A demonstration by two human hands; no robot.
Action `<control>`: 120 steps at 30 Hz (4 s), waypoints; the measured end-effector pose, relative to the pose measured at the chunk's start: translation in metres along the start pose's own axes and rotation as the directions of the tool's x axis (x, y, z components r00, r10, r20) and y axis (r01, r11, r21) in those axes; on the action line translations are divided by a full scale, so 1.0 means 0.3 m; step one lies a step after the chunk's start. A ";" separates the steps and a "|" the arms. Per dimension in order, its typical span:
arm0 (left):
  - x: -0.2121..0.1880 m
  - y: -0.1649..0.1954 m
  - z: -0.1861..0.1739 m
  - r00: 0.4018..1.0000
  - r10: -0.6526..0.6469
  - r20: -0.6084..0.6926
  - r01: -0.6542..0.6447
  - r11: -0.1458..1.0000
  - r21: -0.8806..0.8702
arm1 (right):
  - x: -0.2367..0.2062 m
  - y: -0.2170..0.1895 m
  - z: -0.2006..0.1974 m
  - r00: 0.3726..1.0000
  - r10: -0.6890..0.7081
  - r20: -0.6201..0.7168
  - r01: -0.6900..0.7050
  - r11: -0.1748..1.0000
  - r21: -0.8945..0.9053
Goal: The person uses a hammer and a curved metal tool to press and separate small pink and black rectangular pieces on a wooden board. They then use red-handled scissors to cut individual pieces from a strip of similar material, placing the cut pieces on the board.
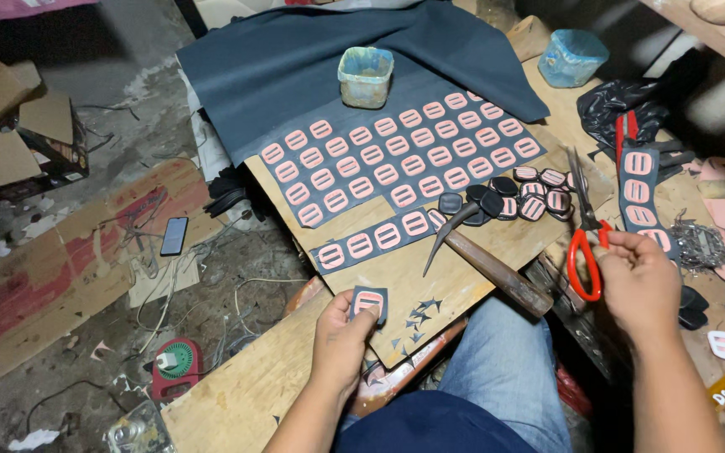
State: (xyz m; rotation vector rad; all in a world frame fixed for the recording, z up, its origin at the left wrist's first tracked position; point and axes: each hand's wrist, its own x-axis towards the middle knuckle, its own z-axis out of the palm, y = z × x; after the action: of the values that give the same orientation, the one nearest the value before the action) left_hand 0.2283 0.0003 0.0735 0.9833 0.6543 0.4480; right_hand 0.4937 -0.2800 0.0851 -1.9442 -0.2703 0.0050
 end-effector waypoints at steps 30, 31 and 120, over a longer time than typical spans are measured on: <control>-0.160 0.134 0.031 0.998 -0.062 0.000 0.061 0.996 -0.072 | -0.560 -0.139 0.429 0.500 -0.013 0.866 -0.328 0.922 0.204; -0.158 0.126 0.036 0.998 -0.066 0.003 0.066 0.994 -0.083 | -0.560 -0.130 0.426 0.505 -0.026 0.863 -0.330 0.918 0.221; -0.072 0.045 -0.059 0.966 -0.158 0.206 0.163 0.987 -0.007 | -0.508 -0.027 0.401 0.444 0.069 0.893 -0.312 0.947 0.082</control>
State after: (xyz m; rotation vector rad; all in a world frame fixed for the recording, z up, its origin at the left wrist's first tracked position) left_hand 0.1996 0.0043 0.0850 0.9309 0.5362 0.2075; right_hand 0.3281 -0.1961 0.0276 -1.5428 -0.6975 1.2112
